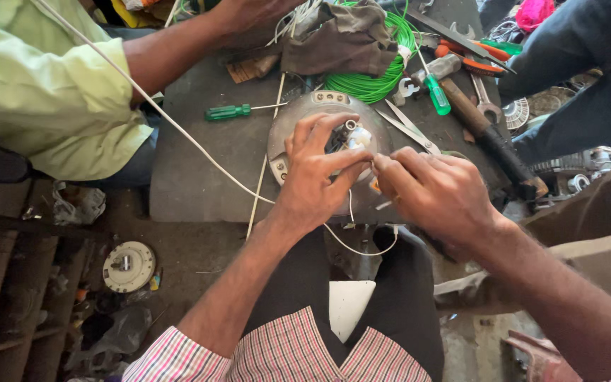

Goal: The person uses a screwdriver to tighten screws on a small white electrical component, then places it onto a larger circular metal device on the table. They continue to adjust and secure the component with the screwdriver while another person assists by holding a wire.

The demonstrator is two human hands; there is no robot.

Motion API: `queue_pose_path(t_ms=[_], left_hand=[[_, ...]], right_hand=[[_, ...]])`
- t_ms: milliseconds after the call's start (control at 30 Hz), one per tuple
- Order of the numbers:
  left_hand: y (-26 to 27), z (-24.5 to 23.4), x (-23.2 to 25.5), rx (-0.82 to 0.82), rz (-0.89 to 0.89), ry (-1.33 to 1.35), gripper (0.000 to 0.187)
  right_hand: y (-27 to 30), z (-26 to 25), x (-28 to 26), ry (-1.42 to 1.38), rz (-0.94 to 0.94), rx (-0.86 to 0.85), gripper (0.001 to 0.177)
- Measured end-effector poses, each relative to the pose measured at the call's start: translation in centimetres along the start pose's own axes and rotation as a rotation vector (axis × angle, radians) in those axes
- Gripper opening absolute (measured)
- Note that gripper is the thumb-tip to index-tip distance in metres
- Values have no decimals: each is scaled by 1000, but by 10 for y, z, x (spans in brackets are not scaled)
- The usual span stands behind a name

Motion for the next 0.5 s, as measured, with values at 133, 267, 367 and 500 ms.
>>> queue_pose_path(t_ms=[133,267,367,500], left_hand=[[0,1,0,-7,-15,2,17],[1,0,1,-12,-13,-3,16],[1,0,1,-13,-15,6,15],[-1,0,3,-13,-7,-11,16]], right_hand=[[-1,9,18,-285,192,43,21],[22,86,48,-1531,871,-176,20],[27,83,49,-1494,876,-151,19],[13,26,35,-579,466,26,18]])
Point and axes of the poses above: each hand's wrist, its own y-axis away from the middle knuckle, its own z-axis out of the palm, x = y × z, the point moved 8 cm from there along -y, towards the middle knuckle, and after that the axes turned 14 degrees about -x, right-handed, at the moved point
